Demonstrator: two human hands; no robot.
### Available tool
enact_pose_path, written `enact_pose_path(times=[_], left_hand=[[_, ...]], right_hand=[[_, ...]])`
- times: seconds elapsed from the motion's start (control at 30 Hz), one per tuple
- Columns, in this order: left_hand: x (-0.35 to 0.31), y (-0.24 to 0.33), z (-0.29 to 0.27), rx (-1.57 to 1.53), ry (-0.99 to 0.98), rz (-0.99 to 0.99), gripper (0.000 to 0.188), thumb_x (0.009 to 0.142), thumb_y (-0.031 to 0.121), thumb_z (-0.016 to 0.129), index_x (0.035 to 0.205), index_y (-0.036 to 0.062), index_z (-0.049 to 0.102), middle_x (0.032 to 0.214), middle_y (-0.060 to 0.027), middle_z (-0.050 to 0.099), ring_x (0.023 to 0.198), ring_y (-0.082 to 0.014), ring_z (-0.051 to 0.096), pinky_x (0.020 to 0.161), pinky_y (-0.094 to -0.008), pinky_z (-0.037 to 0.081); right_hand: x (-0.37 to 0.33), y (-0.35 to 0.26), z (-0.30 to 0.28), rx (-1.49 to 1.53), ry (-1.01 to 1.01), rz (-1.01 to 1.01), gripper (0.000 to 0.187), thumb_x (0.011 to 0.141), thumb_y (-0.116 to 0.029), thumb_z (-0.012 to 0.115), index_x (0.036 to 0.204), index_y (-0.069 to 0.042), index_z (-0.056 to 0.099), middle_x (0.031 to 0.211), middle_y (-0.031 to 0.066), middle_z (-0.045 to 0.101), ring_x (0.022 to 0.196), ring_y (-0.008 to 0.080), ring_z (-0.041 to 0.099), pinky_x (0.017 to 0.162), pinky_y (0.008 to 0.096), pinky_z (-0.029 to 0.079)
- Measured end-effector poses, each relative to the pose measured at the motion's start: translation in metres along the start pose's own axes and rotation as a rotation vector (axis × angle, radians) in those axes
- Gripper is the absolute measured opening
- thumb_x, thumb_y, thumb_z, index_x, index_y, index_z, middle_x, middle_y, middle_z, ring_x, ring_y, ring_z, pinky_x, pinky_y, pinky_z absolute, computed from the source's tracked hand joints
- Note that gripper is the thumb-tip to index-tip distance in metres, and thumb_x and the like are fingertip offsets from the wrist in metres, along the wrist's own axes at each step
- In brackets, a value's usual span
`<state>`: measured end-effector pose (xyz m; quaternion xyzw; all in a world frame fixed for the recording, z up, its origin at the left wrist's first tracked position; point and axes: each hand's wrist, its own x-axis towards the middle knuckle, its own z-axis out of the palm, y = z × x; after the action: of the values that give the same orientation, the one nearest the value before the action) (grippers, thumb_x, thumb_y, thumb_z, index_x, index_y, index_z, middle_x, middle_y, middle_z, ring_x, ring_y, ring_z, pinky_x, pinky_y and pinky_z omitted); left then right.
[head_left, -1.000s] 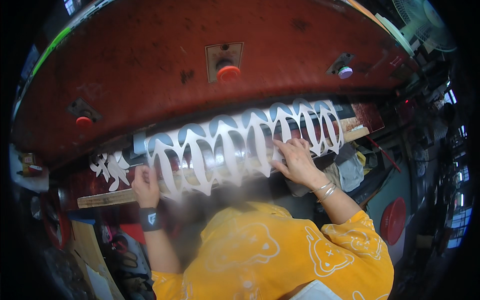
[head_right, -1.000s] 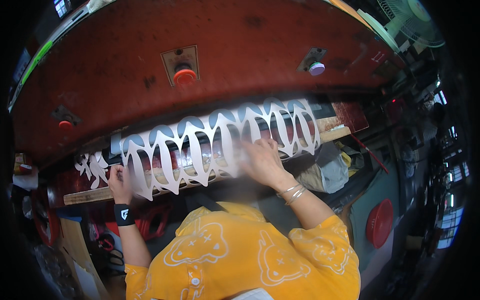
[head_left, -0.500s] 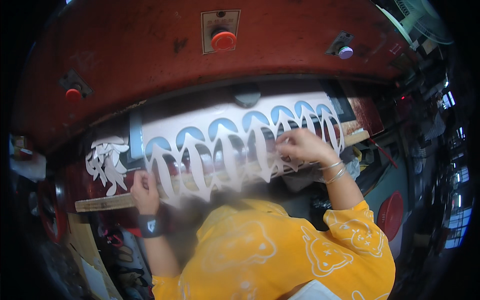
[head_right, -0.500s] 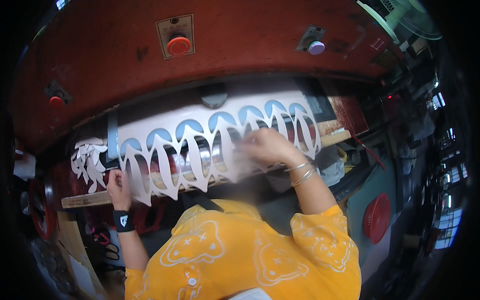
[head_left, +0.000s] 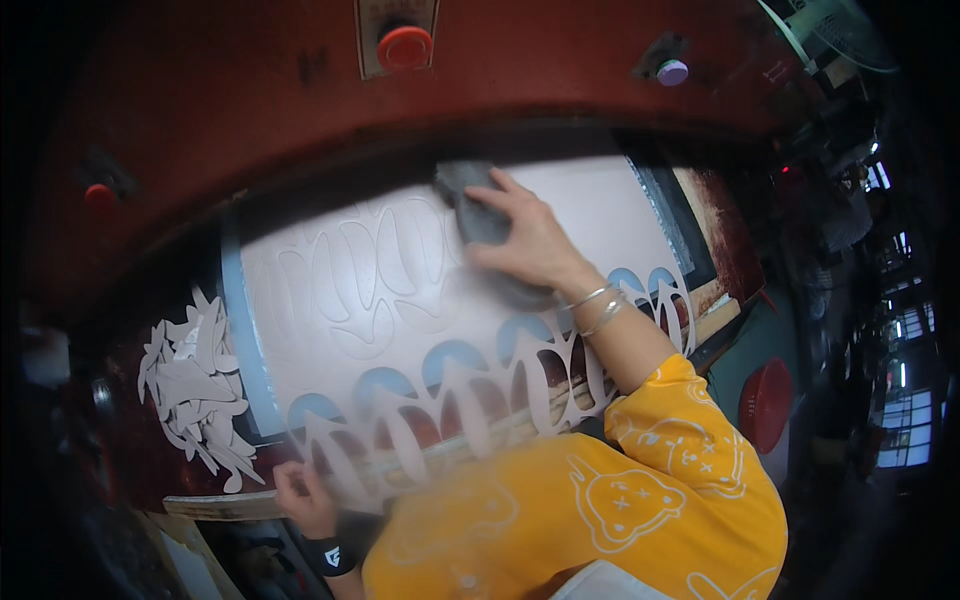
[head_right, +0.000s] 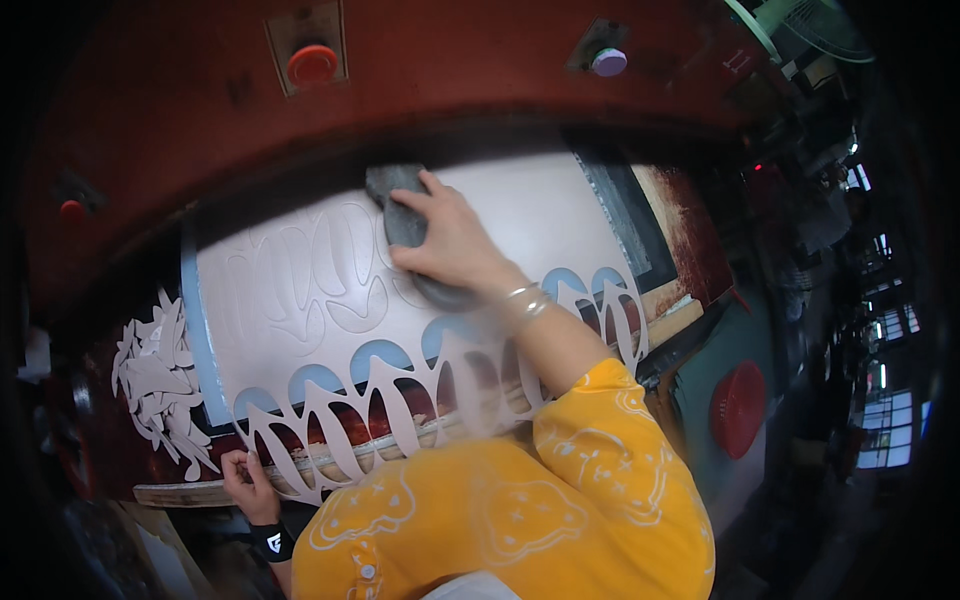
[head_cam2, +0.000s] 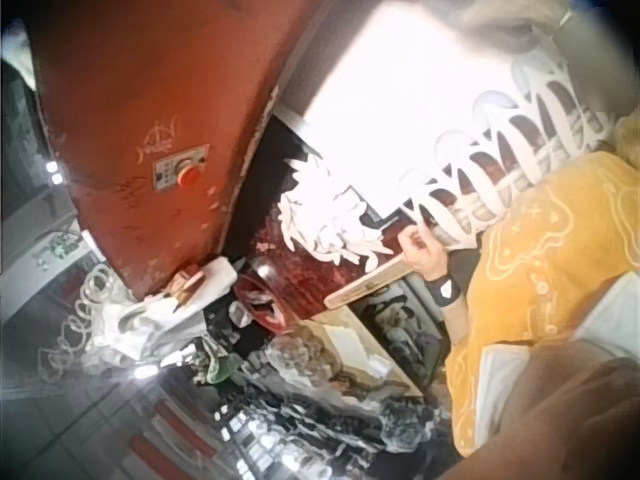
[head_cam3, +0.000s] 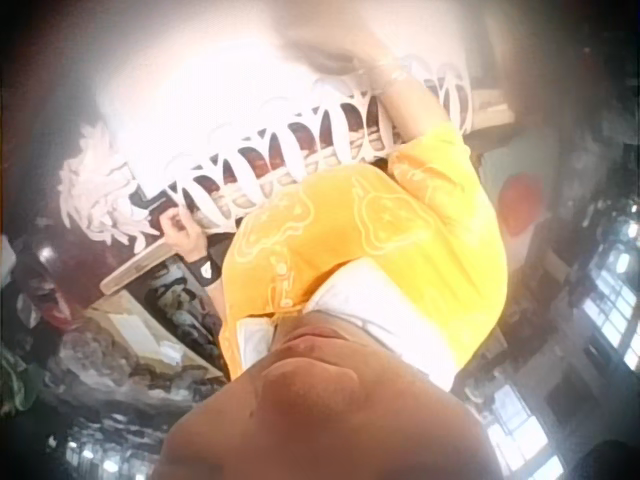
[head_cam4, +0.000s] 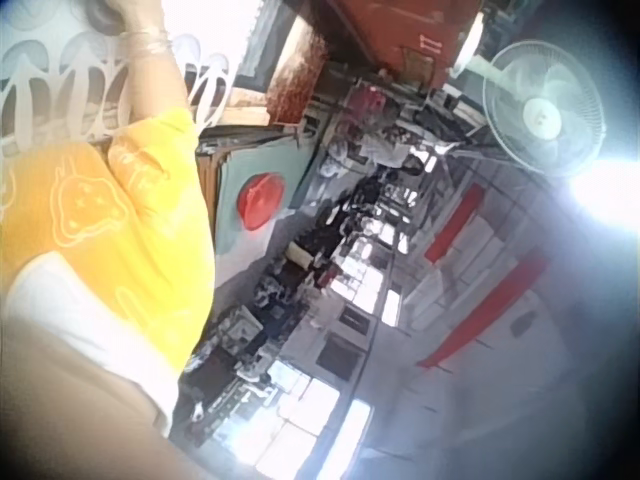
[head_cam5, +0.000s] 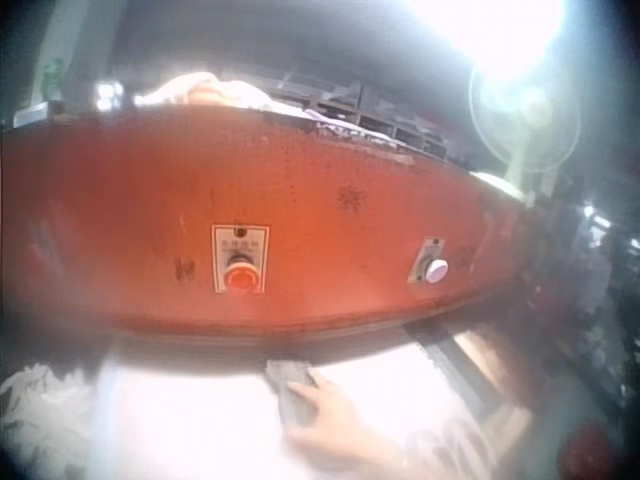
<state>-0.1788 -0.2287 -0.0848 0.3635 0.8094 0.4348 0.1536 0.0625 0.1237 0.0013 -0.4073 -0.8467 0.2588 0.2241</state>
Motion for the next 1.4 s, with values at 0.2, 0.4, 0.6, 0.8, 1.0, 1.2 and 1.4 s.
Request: enact_pose_path(times=[0.2, 0.4, 0.6, 0.8, 1.0, 1.2, 1.4], left_hand=[[-0.001, -0.001, 0.000, 0.040, -0.005, 0.021, 0.012, 0.088, 0.009, 0.055, 0.082, -0.0001, 0.050, 0.069, -0.0120, 0.053, 0.060, -0.0242, 0.054, 0.057, -0.0332, 0.043], [0.002, 0.001, 0.000, 0.028, 0.003, 0.007, 0.011, 0.087, 0.009, 0.056, 0.082, 0.0001, 0.051, 0.068, -0.0117, 0.054, 0.060, -0.0238, 0.054, 0.057, -0.0325, 0.043], [0.002, 0.002, 0.000, 0.039, -0.009, -0.038, 0.011, 0.087, 0.008, 0.056, 0.082, -0.0001, 0.051, 0.068, -0.0114, 0.054, 0.060, -0.0225, 0.054, 0.058, -0.0319, 0.044], [0.002, 0.001, -0.001, 0.017, -0.010, -0.006, 0.011, 0.086, 0.009, 0.057, 0.082, 0.0000, 0.051, 0.067, -0.0108, 0.054, 0.060, -0.0213, 0.053, 0.058, -0.0321, 0.043], [0.001, -0.003, 0.001, 0.011, 0.017, 0.093, 0.012, 0.085, 0.012, 0.057, 0.082, 0.0013, 0.052, 0.067, -0.0122, 0.054, 0.059, -0.0261, 0.055, 0.058, -0.0346, 0.043], [0.005, -0.009, 0.004, 0.056, 0.049, 0.142, 0.017, 0.087, 0.017, 0.058, 0.084, 0.0011, 0.054, 0.069, -0.0143, 0.057, 0.064, -0.0316, 0.059, 0.061, -0.0387, 0.045], [0.007, -0.014, 0.008, 0.005, 0.098, 0.197, 0.017, 0.088, 0.016, 0.058, 0.080, 0.0014, 0.053, 0.066, -0.0100, 0.057, 0.060, -0.0232, 0.058, 0.059, -0.0351, 0.045]], right_hand=[[0.002, 0.031, -0.033, -0.131, 0.097, 0.148, 0.065, 0.062, -0.030, 0.069, 0.122, -0.007, 0.061, 0.142, 0.0268, 0.037, 0.127, 0.0404, 0.043, 0.104, 0.0385, 0.037], [0.005, 0.036, -0.024, -0.286, 0.072, 0.157, 0.068, 0.062, -0.031, 0.068, 0.125, -0.008, 0.059, 0.143, 0.0266, 0.035, 0.130, 0.0412, 0.038, 0.106, 0.0409, 0.034], [0.004, 0.030, -0.025, -0.300, 0.055, 0.168, 0.067, 0.065, -0.028, 0.068, 0.126, -0.005, 0.057, 0.143, 0.0283, 0.034, 0.131, 0.0417, 0.036, 0.108, 0.0412, 0.032], [-0.005, 0.037, -0.031, -0.215, 0.063, 0.163, 0.064, 0.072, -0.030, 0.070, 0.127, -0.002, 0.054, 0.141, 0.0259, 0.037, 0.132, 0.0399, 0.034, 0.109, 0.0417, 0.030], [-0.011, 0.054, -0.088, -0.117, 0.978, -0.038, 0.061, 0.092, -0.029, 0.056, 0.139, 0.003, 0.032, 0.145, 0.0227, 0.029, 0.137, 0.0358, 0.023, 0.112, 0.0431, 0.020], [0.013, 0.058, -0.153, -0.043, 1.353, -0.110, 0.072, 0.094, -0.038, 0.050, 0.142, 0.006, 0.020, 0.146, 0.0280, 0.021, 0.137, 0.0391, 0.018, 0.113, 0.0454, 0.016], [-0.041, 0.059, -0.149, 0.046, 1.225, -0.094, 0.079, 0.093, -0.043, 0.049, 0.144, 0.006, 0.014, 0.149, 0.0282, 0.018, 0.141, 0.0378, 0.013, 0.114, 0.0435, 0.014]])
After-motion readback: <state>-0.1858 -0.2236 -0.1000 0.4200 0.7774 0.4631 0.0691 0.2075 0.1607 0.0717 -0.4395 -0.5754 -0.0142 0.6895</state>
